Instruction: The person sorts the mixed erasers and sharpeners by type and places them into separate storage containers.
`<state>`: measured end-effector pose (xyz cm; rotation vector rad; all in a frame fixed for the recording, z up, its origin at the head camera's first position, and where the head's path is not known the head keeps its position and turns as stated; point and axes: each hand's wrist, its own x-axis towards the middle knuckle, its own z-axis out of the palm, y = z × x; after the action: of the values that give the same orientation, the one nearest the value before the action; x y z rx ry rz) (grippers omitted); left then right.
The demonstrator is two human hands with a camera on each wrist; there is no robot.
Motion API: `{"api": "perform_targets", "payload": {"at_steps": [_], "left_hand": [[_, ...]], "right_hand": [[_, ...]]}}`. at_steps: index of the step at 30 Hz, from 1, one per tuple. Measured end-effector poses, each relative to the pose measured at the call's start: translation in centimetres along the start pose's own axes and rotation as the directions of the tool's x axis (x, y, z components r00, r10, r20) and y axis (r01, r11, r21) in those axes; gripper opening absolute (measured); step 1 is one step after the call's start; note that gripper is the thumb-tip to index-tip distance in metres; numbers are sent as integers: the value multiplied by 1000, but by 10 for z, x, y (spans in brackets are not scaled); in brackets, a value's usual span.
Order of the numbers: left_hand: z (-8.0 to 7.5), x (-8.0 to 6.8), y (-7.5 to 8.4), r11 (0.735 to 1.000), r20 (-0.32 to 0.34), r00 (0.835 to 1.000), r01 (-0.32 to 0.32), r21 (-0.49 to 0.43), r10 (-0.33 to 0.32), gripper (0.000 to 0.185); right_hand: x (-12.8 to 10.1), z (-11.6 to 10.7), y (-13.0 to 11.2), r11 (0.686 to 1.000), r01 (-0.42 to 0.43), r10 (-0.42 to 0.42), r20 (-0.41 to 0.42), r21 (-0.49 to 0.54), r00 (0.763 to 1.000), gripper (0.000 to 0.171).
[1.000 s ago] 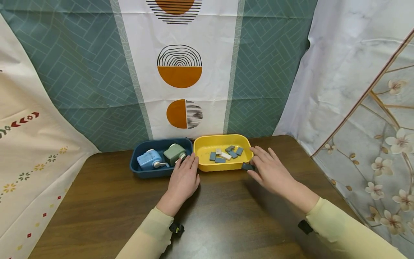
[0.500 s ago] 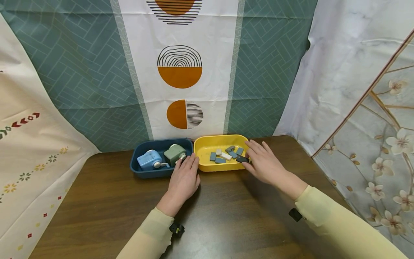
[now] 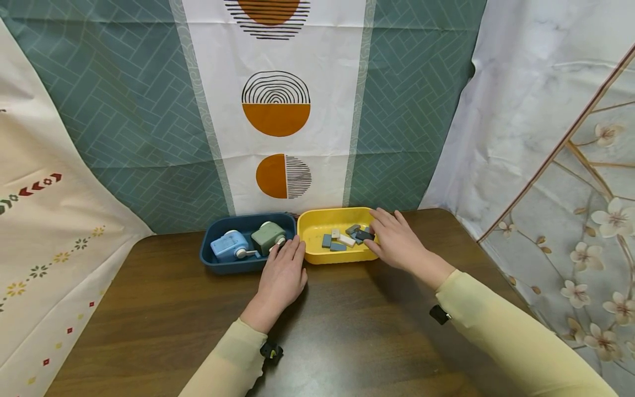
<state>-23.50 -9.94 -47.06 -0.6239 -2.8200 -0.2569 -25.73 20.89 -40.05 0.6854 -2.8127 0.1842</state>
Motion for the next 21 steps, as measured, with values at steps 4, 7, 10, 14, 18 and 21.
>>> {"api": "perform_targets", "payload": {"at_steps": [4, 7, 10, 14, 18, 21], "left_hand": [[0, 0, 0, 1000, 3, 1000, 1, 0, -1, 69], [0, 0, 0, 1000, 6, 1000, 0, -1, 0, 69], [0, 0, 0, 1000, 7, 1000, -2, -1, 2, 69], [0, 0, -1, 1000, 6, 1000, -2, -3, 2, 70], [0, 0, 0, 1000, 5, 1000, -1, -2, 1, 70], [0, 0, 0, 1000, 6, 1000, 2, -1, -2, 69]], "right_hand": [[8, 5, 1, 1000, -28, 28, 36, 0, 999, 27], [13, 7, 1, 999, -41, 41, 56, -9, 998, 27], [17, 9, 2, 999, -36, 38, 56, -24, 998, 26], [24, 14, 2, 998, -48, 50, 69, -31, 996, 25], [30, 21, 2, 997, -75, 77, 93, -25, 993, 24], [34, 24, 3, 996, -88, 90, 105, -22, 990, 25]]}}
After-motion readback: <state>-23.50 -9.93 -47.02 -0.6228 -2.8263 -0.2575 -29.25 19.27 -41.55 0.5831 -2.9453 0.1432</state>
